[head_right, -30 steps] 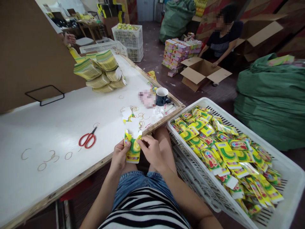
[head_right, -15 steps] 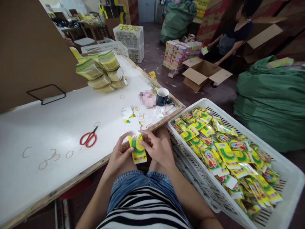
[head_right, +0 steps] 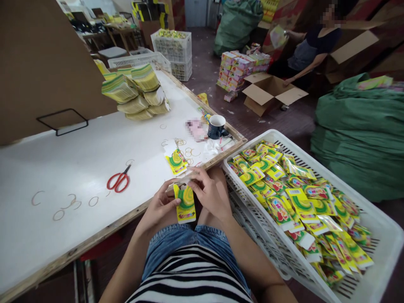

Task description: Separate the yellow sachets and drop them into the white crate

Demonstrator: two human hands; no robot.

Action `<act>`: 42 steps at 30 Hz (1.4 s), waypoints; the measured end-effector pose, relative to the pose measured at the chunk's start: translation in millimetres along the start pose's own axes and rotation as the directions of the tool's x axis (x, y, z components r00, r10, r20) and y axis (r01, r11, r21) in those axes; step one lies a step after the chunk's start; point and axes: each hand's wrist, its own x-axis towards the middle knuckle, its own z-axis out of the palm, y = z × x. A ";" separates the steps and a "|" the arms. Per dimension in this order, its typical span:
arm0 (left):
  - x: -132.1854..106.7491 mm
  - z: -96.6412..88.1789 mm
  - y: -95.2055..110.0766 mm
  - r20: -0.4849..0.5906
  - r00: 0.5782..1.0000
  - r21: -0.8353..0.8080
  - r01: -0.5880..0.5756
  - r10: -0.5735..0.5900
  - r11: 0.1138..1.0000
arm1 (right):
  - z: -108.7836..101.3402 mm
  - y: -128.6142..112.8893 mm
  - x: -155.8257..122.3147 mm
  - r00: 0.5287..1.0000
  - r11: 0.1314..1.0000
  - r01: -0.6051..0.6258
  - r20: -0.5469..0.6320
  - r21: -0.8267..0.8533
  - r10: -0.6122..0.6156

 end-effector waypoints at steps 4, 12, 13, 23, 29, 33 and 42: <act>1.9 1.2 0.1 -0.083 0.996 0.067 -0.024 0.030 0.997 | -6.1 -7.5 1.8 0.999 0.995 -0.014 0.039 -0.099 0.018; 3.6 2.4 -4.5 -0.039 0.999 0.126 -0.005 0.010 0.992 | -0.1 -17.5 4.0 0.973 0.897 -0.129 0.123 -0.423 0.198; 3.6 1.8 -4.2 -0.033 0.999 0.106 -0.002 0.005 0.994 | 1.1 -19.0 4.5 0.974 0.874 -0.122 0.110 -0.471 0.196; 5.7 3.1 -1.5 -0.047 0.999 0.019 0.002 -0.001 1.000 | 5.4 -20.3 2.1 0.973 0.883 -0.120 0.122 -0.454 0.195; 8.3 4.6 -0.1 -0.096 0.995 0.066 -0.003 0.009 0.998 | -1.3 -12.3 0.9 0.985 0.836 -0.096 0.066 -0.540 0.156; 6.9 3.8 0.5 -0.102 0.995 0.053 0.001 0.004 0.999 | -4.6 2.2 -1.8 0.994 0.947 -0.006 0.099 -0.320 0.040; 31.0 6.3 -9.9 -0.155 0.960 0.427 -0.148 0.233 0.892 | -66.7 -11.4 -19.0 0.960 0.856 -0.038 -0.258 -0.515 -0.112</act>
